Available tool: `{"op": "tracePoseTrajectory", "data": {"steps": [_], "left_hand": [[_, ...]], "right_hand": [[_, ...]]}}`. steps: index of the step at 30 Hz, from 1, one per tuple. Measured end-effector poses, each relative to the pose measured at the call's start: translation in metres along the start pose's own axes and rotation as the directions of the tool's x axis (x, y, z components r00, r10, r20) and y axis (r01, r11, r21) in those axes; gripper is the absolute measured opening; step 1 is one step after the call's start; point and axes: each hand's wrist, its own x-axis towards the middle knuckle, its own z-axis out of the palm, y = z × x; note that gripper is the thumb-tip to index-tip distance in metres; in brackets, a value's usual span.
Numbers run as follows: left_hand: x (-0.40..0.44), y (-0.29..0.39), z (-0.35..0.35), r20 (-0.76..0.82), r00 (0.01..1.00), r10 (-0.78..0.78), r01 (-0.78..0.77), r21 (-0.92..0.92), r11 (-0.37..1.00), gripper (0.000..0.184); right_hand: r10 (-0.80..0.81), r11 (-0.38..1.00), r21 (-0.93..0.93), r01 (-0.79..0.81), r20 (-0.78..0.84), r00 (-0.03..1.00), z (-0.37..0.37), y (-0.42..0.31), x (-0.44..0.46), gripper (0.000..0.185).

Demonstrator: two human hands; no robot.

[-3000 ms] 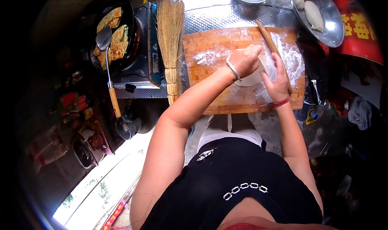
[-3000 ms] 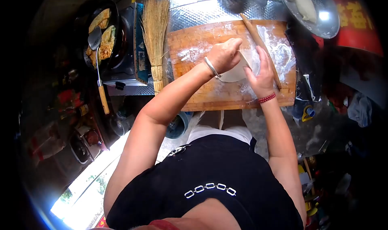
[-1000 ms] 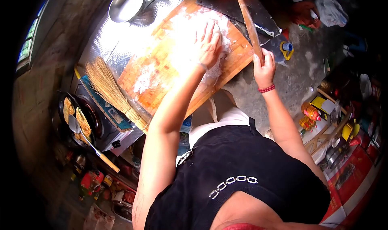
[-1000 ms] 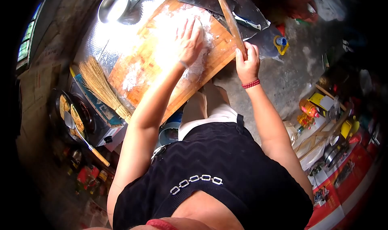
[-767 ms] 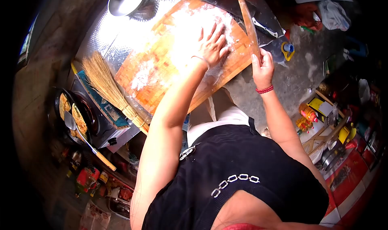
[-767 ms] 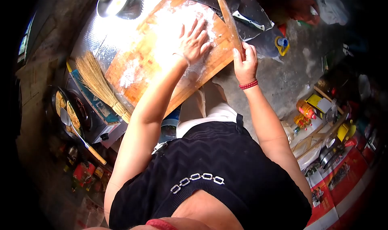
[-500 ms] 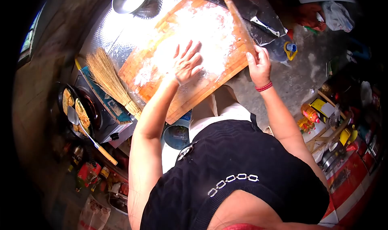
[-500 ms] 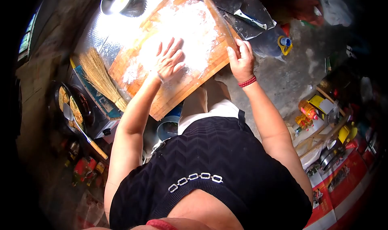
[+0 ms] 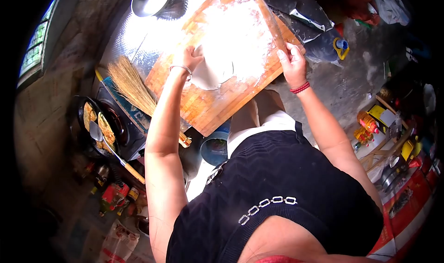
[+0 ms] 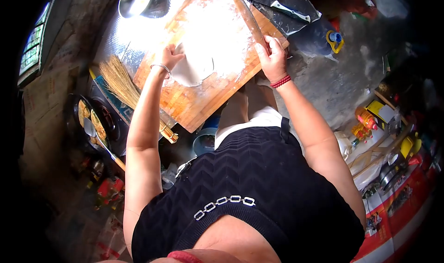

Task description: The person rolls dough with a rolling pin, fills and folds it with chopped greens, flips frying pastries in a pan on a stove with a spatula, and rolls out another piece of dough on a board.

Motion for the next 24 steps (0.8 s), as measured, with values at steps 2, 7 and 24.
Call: {"op": "tracePoseTrajectory", "data": {"steps": [2, 7, 24], "left_hand": [[0.007, -0.014, 0.006, 0.077, 0.997, -0.031, 0.039, -0.098, 0.994, 0.03], [-0.05, 0.007, -0.022, -0.36, 0.847, 0.391, -0.435, -0.046, 0.899, 0.015], [-0.025, 0.043, 0.079, -0.443, 0.703, 0.556, -0.463, 0.308, 0.831, 0.029]], "right_hand": [[0.027, 0.999, 0.044, -0.026, -0.005, 1.0, 0.003, 0.002, -0.003, 0.023], [0.117, 0.982, 0.15, -0.116, 0.002, 0.993, 0.003, -0.005, -0.01, 0.02], [0.059, 0.996, 0.069, -0.063, 0.055, 0.997, 0.0, -0.025, -0.023, 0.022]]}}
